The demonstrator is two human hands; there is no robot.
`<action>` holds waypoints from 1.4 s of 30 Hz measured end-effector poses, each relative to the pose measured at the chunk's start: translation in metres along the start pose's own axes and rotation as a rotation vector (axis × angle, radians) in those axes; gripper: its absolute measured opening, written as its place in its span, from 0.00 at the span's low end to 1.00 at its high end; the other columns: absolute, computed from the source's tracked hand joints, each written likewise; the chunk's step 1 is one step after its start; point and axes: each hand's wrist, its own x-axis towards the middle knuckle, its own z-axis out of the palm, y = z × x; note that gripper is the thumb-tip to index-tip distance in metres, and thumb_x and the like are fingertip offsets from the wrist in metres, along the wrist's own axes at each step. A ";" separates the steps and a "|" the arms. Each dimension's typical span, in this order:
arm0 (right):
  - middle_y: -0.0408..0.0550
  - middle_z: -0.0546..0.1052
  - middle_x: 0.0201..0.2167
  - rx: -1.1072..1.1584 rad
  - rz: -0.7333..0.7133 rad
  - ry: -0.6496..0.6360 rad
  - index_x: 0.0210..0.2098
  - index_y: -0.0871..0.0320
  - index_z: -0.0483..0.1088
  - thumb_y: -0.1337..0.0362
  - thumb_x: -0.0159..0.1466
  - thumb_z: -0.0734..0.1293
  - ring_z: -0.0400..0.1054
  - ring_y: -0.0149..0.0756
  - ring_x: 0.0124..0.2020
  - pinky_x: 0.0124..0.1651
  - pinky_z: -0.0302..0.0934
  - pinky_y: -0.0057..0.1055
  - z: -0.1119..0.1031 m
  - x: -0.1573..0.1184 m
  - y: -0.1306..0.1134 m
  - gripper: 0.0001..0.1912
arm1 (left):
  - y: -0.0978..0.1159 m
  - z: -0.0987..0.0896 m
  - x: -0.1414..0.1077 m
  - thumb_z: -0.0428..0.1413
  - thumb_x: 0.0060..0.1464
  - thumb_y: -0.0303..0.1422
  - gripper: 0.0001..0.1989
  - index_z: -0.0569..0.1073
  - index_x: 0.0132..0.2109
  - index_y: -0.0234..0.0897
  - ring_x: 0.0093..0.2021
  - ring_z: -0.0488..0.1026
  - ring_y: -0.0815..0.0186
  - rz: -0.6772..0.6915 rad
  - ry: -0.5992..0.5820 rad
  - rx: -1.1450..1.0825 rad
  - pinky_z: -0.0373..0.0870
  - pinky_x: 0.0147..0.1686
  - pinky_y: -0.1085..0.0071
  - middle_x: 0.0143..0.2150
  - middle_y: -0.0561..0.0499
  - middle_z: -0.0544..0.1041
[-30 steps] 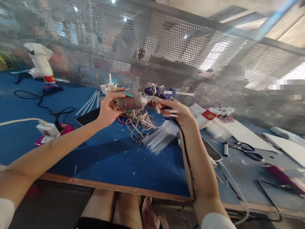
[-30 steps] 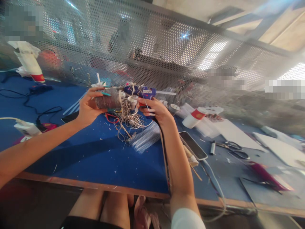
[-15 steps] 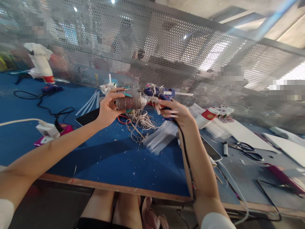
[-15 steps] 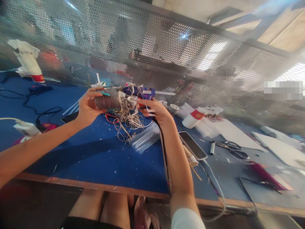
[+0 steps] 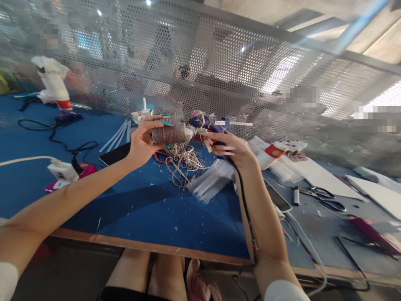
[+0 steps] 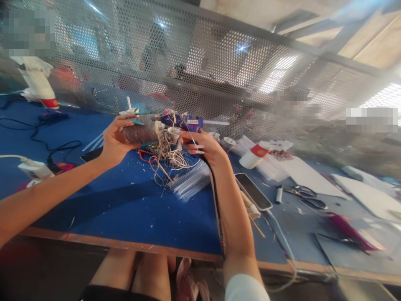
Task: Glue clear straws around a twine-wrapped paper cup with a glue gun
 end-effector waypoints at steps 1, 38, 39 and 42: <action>0.39 0.69 0.20 -0.006 0.003 -0.002 0.28 0.60 0.67 0.65 0.64 0.69 0.45 0.16 0.13 0.13 0.40 0.18 0.000 0.000 0.000 0.09 | 0.000 0.000 0.000 0.70 0.46 0.45 0.25 0.73 0.49 0.49 0.58 0.75 0.60 0.001 0.002 -0.006 0.78 0.53 0.60 0.54 0.50 0.76; 0.37 0.67 0.16 -0.138 -0.013 -0.106 0.26 0.60 0.66 0.59 0.61 0.73 0.44 0.16 0.12 0.11 0.42 0.17 -0.005 -0.005 -0.003 0.15 | -0.011 -0.002 -0.003 0.72 0.42 0.45 0.30 0.72 0.52 0.51 0.60 0.74 0.58 -0.048 0.014 -0.048 0.77 0.56 0.57 0.57 0.50 0.74; 0.35 0.66 0.14 -0.145 -0.008 -0.108 0.26 0.60 0.67 0.59 0.60 0.73 0.43 0.16 0.12 0.11 0.41 0.17 -0.004 -0.006 -0.003 0.15 | -0.011 -0.002 -0.003 0.72 0.42 0.45 0.30 0.73 0.52 0.51 0.60 0.74 0.58 -0.049 0.018 -0.057 0.77 0.56 0.58 0.57 0.50 0.74; 0.34 0.62 0.11 -0.177 0.015 -0.108 0.24 0.60 0.68 0.57 0.58 0.74 0.43 0.16 0.10 0.11 0.42 0.17 -0.002 -0.008 -0.006 0.16 | -0.010 -0.002 -0.003 0.73 0.40 0.44 0.30 0.73 0.51 0.50 0.60 0.74 0.58 -0.073 0.025 -0.087 0.77 0.57 0.58 0.56 0.51 0.75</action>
